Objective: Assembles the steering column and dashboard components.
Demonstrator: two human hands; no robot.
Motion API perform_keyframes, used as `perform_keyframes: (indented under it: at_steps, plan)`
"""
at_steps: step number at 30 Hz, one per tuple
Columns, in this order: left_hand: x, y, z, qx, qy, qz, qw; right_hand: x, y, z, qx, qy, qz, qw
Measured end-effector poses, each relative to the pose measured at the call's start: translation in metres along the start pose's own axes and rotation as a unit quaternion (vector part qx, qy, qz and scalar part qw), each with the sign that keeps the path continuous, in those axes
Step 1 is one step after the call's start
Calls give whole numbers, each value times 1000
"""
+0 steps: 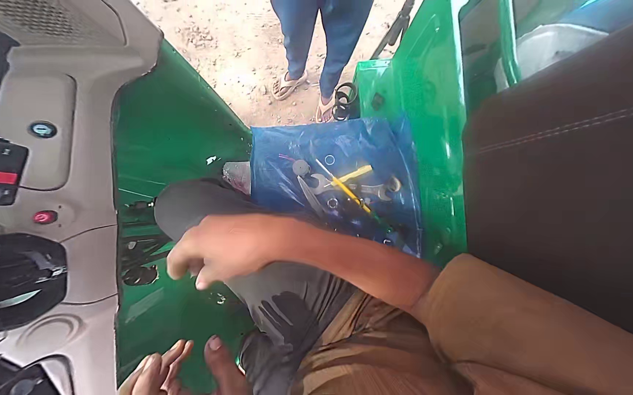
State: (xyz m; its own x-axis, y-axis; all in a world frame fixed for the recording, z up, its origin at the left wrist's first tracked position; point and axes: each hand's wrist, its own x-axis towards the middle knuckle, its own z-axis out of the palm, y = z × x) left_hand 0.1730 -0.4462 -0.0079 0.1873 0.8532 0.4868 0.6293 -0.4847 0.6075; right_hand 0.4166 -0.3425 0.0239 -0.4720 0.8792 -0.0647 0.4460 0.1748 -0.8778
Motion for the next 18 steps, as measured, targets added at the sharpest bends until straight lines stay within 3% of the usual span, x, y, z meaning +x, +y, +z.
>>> perform_keyframes:
  at_steps: [2, 3, 5, 7, 12, 15, 18]
  plan:
    - [5, 5, 16, -9, -31, 47, 998, -55, 40, -49, 45, 113, 26, 992]
    - [10, 9, 22, -7, -43, 60, 997, -82, 59, -73, -4, 132, 100, 986]
    - [17, 17, 36, -30, -54, 62, 996, -117, 89, -110, -141, 92, 309, 936]
    - [19, 21, 45, -58, -63, 58, 995, -132, 108, -113, -199, 61, 442, 873]
    - [30, 12, 57, -62, -109, 46, 991, -112, 110, -83, -210, -56, 494, 842]
    - [26, 0, 61, -53, -144, 17, 988, -108, 99, -57, -229, -123, 541, 800]
    - [11, -8, 64, -36, -135, 33, 990, -118, 100, -25, -245, -122, 565, 778]
